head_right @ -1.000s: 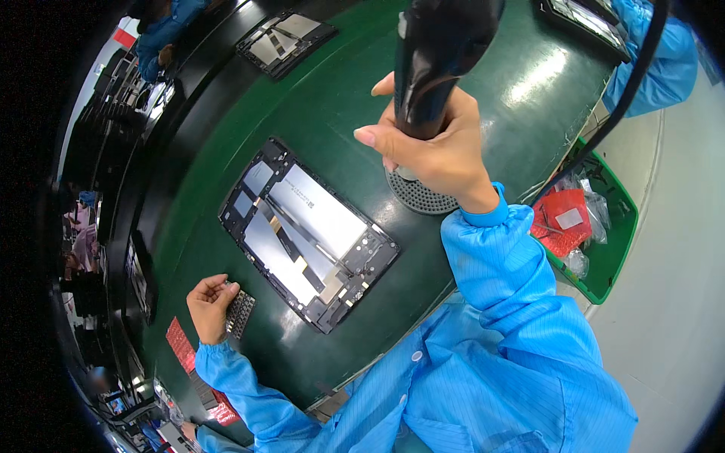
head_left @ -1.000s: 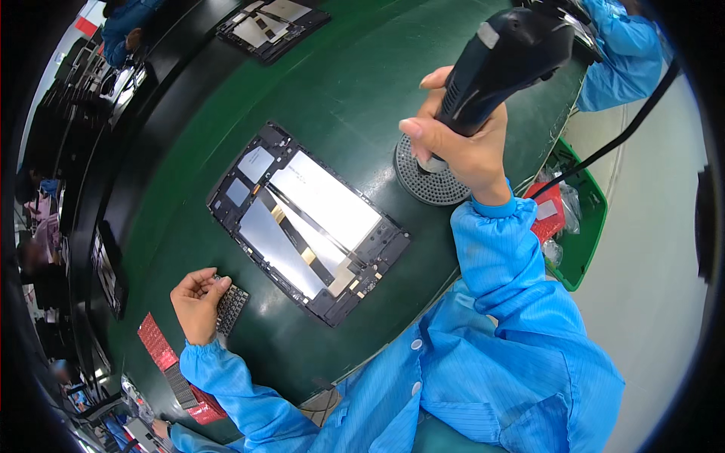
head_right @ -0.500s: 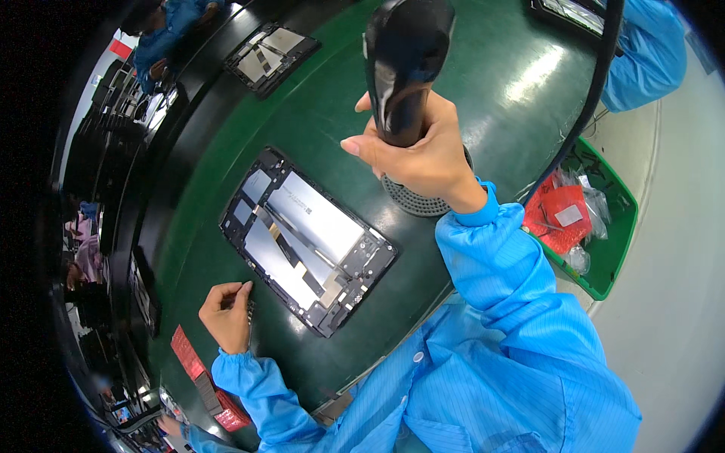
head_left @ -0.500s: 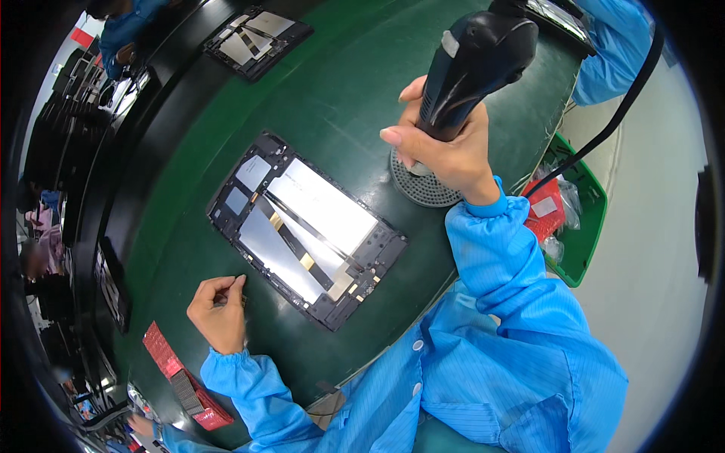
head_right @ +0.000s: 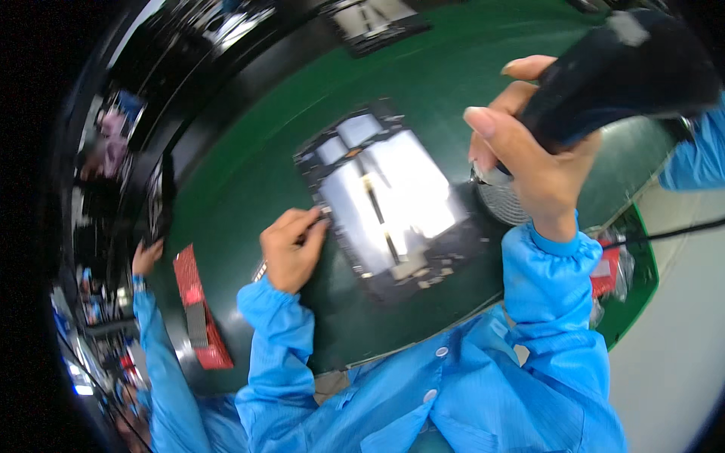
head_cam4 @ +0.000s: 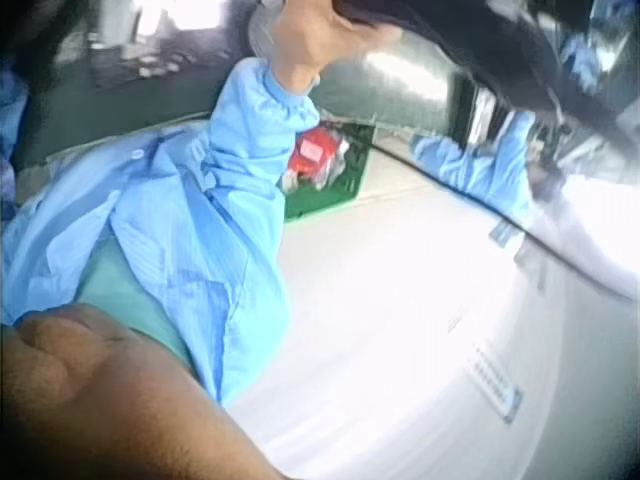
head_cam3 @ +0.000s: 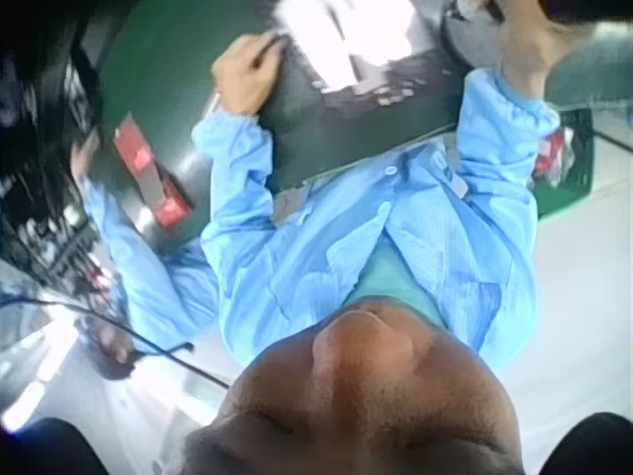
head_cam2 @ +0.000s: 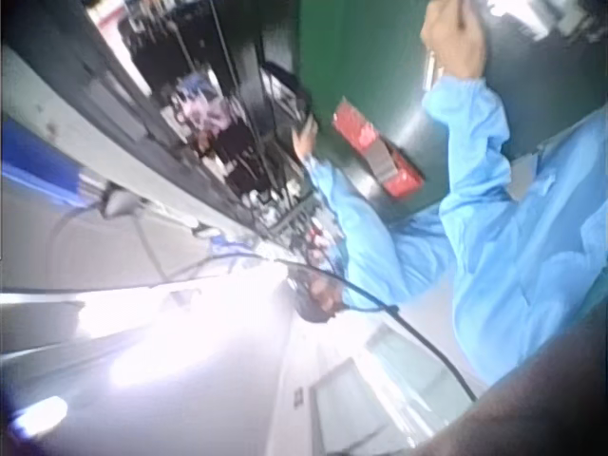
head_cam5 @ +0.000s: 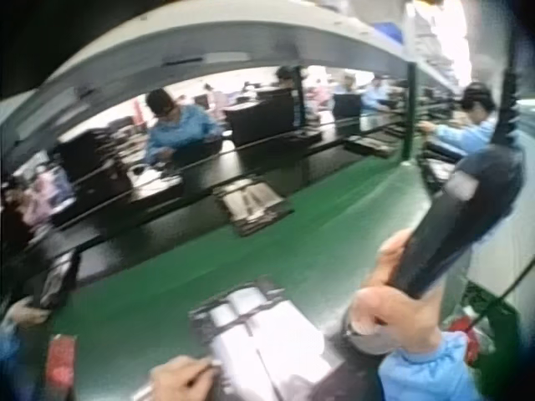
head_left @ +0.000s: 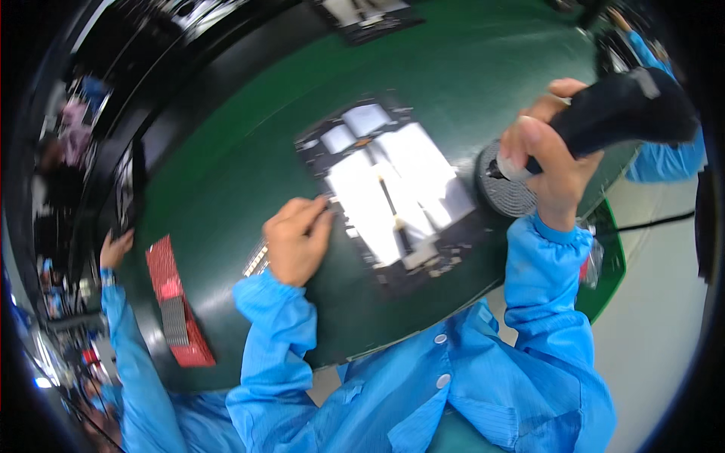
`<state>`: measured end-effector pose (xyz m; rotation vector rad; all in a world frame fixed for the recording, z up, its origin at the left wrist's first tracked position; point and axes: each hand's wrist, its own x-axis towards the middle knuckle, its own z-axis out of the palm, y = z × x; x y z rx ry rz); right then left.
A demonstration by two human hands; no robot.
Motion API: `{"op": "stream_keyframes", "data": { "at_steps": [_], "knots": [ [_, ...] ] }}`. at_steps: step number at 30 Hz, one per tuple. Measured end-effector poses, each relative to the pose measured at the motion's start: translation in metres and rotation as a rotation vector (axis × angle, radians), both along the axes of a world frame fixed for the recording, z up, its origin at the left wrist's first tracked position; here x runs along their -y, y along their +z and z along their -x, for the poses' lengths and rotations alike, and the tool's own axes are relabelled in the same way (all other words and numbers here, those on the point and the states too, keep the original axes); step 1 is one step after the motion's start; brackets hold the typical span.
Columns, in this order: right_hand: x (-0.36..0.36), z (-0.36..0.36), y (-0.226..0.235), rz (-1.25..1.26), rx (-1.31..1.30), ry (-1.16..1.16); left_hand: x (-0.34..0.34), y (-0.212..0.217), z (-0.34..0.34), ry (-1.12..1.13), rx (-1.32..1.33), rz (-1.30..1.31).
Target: Assembling a tablet device using an electric screwdriver at a factory workbench.
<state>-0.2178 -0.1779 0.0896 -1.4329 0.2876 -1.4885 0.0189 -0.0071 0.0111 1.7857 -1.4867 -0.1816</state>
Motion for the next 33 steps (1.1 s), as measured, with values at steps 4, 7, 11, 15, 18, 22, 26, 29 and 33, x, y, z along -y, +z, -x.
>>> {"op": "stream_keyframes", "data": {
  "at_steps": [4,7,11,15,18,22,26,29,33],
  "knots": [
    [-0.019,-0.053,0.017,0.104,-0.149,0.254,0.000,-0.004,0.015,-0.090,-0.020,0.010],
    [-0.035,-0.108,0.018,-0.042,-0.075,0.358,-0.006,-0.007,0.010,-0.049,-0.015,0.023],
    [-0.037,-0.131,0.000,0.000,-0.211,0.437,-0.015,-0.005,-0.001,0.063,-0.032,0.100],
    [-0.039,-0.138,-0.009,-0.049,-0.284,0.404,-0.016,-0.008,-0.006,0.113,-0.101,0.142],
    [-0.039,-0.140,-0.011,-0.049,-0.290,0.402,-0.017,-0.011,-0.007,0.122,-0.127,0.161],
    [-0.039,-0.141,-0.014,-0.061,-0.287,0.412,-0.016,-0.013,-0.003,0.225,-0.298,0.167],
    [-0.039,-0.141,-0.016,-0.055,-0.285,0.421,-0.018,-0.010,-0.013,0.287,-0.354,0.116],
    [-0.042,-0.140,-0.018,-0.051,-0.303,0.428,-0.021,-0.013,-0.024,0.341,-0.413,0.140],
    [-0.044,-0.139,-0.024,0.036,-0.277,0.448,-0.024,-0.005,-0.024,0.294,-0.324,0.180]
  ]
}}
